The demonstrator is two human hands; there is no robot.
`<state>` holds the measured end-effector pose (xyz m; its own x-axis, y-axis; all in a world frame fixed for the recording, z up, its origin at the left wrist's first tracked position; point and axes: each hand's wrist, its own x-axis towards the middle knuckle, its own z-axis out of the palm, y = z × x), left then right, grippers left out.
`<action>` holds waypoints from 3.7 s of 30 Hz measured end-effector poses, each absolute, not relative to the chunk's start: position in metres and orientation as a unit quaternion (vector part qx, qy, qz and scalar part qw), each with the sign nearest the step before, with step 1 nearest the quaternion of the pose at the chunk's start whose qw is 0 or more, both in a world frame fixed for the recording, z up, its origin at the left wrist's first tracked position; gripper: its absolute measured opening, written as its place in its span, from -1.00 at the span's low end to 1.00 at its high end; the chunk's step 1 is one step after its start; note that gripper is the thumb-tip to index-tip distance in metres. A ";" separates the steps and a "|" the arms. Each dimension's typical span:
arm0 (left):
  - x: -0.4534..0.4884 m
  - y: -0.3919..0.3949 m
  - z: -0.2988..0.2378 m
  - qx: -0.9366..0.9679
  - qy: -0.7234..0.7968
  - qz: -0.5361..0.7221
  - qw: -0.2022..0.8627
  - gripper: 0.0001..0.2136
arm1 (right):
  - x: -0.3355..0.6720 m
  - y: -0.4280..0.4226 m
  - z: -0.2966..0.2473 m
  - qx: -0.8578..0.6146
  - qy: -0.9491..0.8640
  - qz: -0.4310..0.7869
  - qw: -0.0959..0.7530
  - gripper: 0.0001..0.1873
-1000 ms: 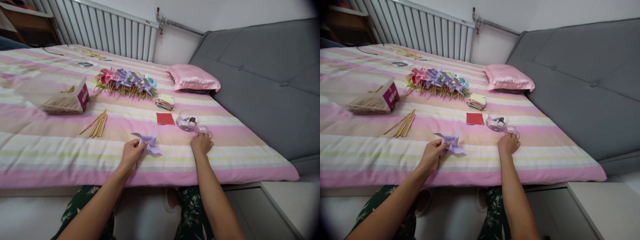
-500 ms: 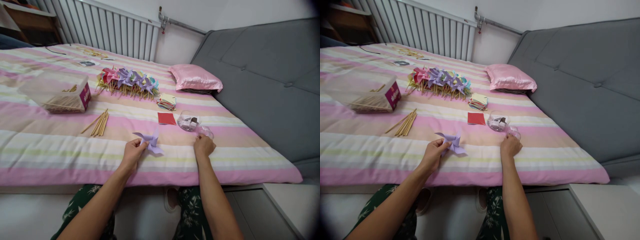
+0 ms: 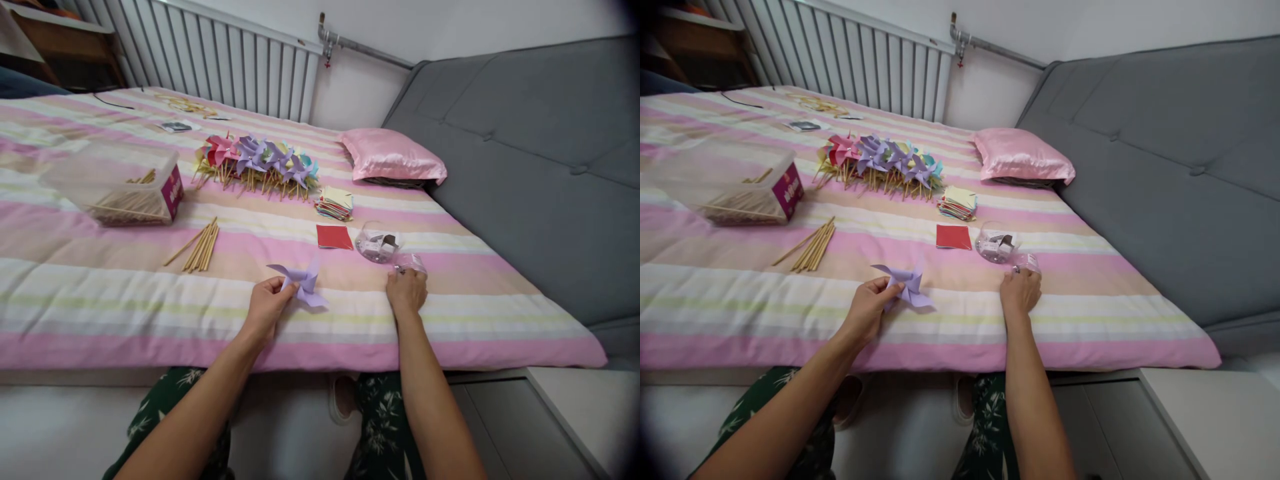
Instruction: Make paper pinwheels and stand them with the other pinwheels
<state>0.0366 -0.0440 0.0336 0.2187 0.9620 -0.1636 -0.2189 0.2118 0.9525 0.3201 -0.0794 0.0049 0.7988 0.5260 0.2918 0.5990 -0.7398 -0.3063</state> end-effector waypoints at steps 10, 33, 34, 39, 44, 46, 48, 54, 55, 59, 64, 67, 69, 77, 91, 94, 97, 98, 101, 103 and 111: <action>0.037 -0.044 0.033 0.430 0.430 0.456 0.650 -0.81 | 0.322 -0.078 0.004 -0.928 -0.326 -0.063 0.169 -0.71; 0.037 -0.045 0.033 0.435 0.429 0.455 0.648 -0.82 | 0.323 -0.077 0.004 -0.920 -0.359 -0.043 0.149 -0.66; 0.037 -0.045 0.034 0.436 0.429 0.455 0.647 -0.82 | 0.323 -0.077 0.004 -0.920 -0.358 -0.044 0.152 -0.67; 0.037 -0.045 0.035 0.434 0.429 0.453 0.650 -0.82 | 0.319 -0.079 0.006 -0.925 -0.328 -0.061 0.181 -0.71; 0.037 -0.044 0.036 0.431 0.432 0.452 0.650 -0.81 | 0.316 -0.082 0.009 -0.929 -0.299 -0.068 0.209 -0.75; 0.037 -0.045 0.036 0.431 0.431 0.451 0.652 -0.81 | 0.315 -0.082 0.010 -0.929 -0.292 -0.070 0.215 -0.76; 0.037 -0.045 0.036 0.432 0.428 0.450 0.654 -0.81 | 0.315 -0.082 0.010 -0.929 -0.288 -0.072 0.220 -0.77; 0.036 -0.045 0.036 0.433 0.424 0.453 0.654 -0.83 | 0.314 -0.082 0.011 -0.925 -0.292 -0.077 0.229 -0.74; 0.036 -0.045 0.036 0.433 0.423 0.454 0.654 -0.83 | 0.314 -0.082 0.010 -0.925 -0.292 -0.078 0.231 -0.73; 0.036 -0.045 0.035 0.433 0.424 0.453 0.653 -0.82 | 0.316 -0.083 0.010 -0.922 -0.292 -0.077 0.242 -0.73; 0.037 -0.045 0.036 0.432 0.428 0.454 0.651 -0.82 | 0.317 -0.084 0.009 -0.921 -0.296 -0.071 0.244 -0.75; 0.037 -0.045 0.036 0.429 0.430 0.453 0.653 -0.81 | 0.318 -0.083 0.009 -0.918 -0.308 -0.064 0.242 -0.74; 0.037 -0.045 0.037 0.428 0.431 0.451 0.654 -0.82 | 0.317 -0.083 0.008 -0.915 -0.316 -0.061 0.242 -0.75; 0.037 -0.045 0.037 0.429 0.427 0.457 0.652 -0.82 | 0.316 -0.084 0.009 -0.906 -0.306 -0.063 0.287 -0.73; 0.037 -0.045 0.036 0.430 0.430 0.452 0.653 -0.81 | 0.321 -0.080 0.004 -0.910 -0.320 -0.078 0.253 -0.54; 0.036 -0.045 0.034 0.432 0.426 0.450 0.655 -0.81 | 0.322 -0.079 0.001 -0.906 -0.353 -0.064 0.224 -0.55; 0.036 -0.045 0.033 0.438 0.422 0.449 0.655 -0.81 | 0.322 -0.080 0.000 -0.904 -0.371 -0.051 0.207 -0.59; 0.036 -0.045 0.033 0.438 0.421 0.449 0.655 -0.81 | 0.322 -0.080 0.000 -0.903 -0.374 -0.049 0.204 -0.61; 0.036 -0.045 0.034 0.433 0.423 0.448 0.657 -0.81 | 0.322 -0.080 0.001 -0.903 -0.373 -0.056 0.205 -0.64; 0.036 -0.045 0.034 0.432 0.426 0.447 0.657 -0.81 | 0.322 -0.080 0.001 -0.902 -0.371 -0.063 0.210 -0.64; 0.037 -0.044 0.035 0.437 0.432 0.448 0.649 -0.80 | 0.323 -0.083 0.001 -0.889 -0.385 -0.063 0.241 -0.54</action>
